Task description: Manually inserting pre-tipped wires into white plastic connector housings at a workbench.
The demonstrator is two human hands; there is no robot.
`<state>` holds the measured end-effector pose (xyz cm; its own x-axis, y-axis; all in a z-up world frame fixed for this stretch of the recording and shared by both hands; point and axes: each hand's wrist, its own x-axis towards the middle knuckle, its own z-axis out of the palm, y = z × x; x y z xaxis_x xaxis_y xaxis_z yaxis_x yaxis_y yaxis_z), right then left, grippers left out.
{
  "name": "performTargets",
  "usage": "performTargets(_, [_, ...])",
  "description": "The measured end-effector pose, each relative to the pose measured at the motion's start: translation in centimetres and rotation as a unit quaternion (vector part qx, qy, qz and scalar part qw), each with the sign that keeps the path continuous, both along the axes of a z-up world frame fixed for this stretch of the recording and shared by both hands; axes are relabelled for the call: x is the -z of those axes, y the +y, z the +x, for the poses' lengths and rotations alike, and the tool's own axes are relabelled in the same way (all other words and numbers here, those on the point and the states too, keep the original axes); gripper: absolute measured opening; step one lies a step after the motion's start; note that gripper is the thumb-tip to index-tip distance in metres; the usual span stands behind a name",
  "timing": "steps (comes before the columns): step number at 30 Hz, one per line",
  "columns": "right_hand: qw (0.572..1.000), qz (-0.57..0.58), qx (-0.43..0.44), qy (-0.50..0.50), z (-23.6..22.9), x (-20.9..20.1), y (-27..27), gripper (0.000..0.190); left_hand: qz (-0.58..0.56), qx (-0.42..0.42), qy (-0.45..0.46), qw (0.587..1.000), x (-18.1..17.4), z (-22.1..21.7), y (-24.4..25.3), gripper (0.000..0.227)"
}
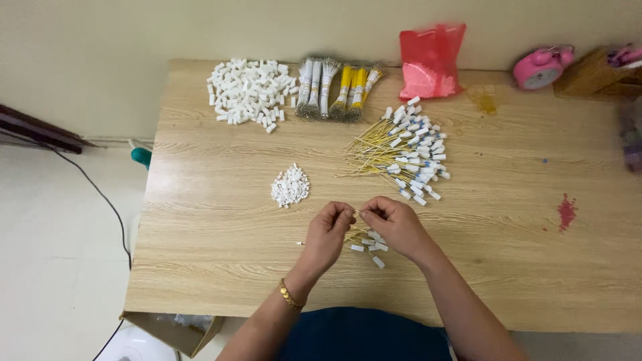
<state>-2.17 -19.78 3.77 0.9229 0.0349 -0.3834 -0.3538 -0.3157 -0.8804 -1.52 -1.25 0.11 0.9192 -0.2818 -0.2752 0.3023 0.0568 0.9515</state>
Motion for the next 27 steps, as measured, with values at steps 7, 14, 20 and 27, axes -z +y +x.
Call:
performTargets(7, [0.997, -0.072, -0.018, 0.001, -0.3, 0.3, 0.1, 0.02, 0.172, -0.008, -0.072, 0.982, -0.6, 0.4, 0.8, 0.016])
performTargets(14, [0.995, -0.085, -0.003, 0.053, 0.0, 0.2, -0.2, 0.023, 0.435, -0.067, -0.232, 0.867, 7.1, 4.5, 5.5, 0.013])
performTargets(20, [0.996, -0.065, 0.007, 0.068, 0.2, 0.2, -0.2, 0.022, 0.525, -0.058, -0.289, 0.798, 9.0, 6.5, 5.9, 0.013])
performTargets(27, [0.991, -0.064, 0.026, 0.111, 0.8, -1.4, -0.1, 0.02, 0.539, -0.042, -0.295, 0.788, 8.8, 7.0, 5.7, 0.013])
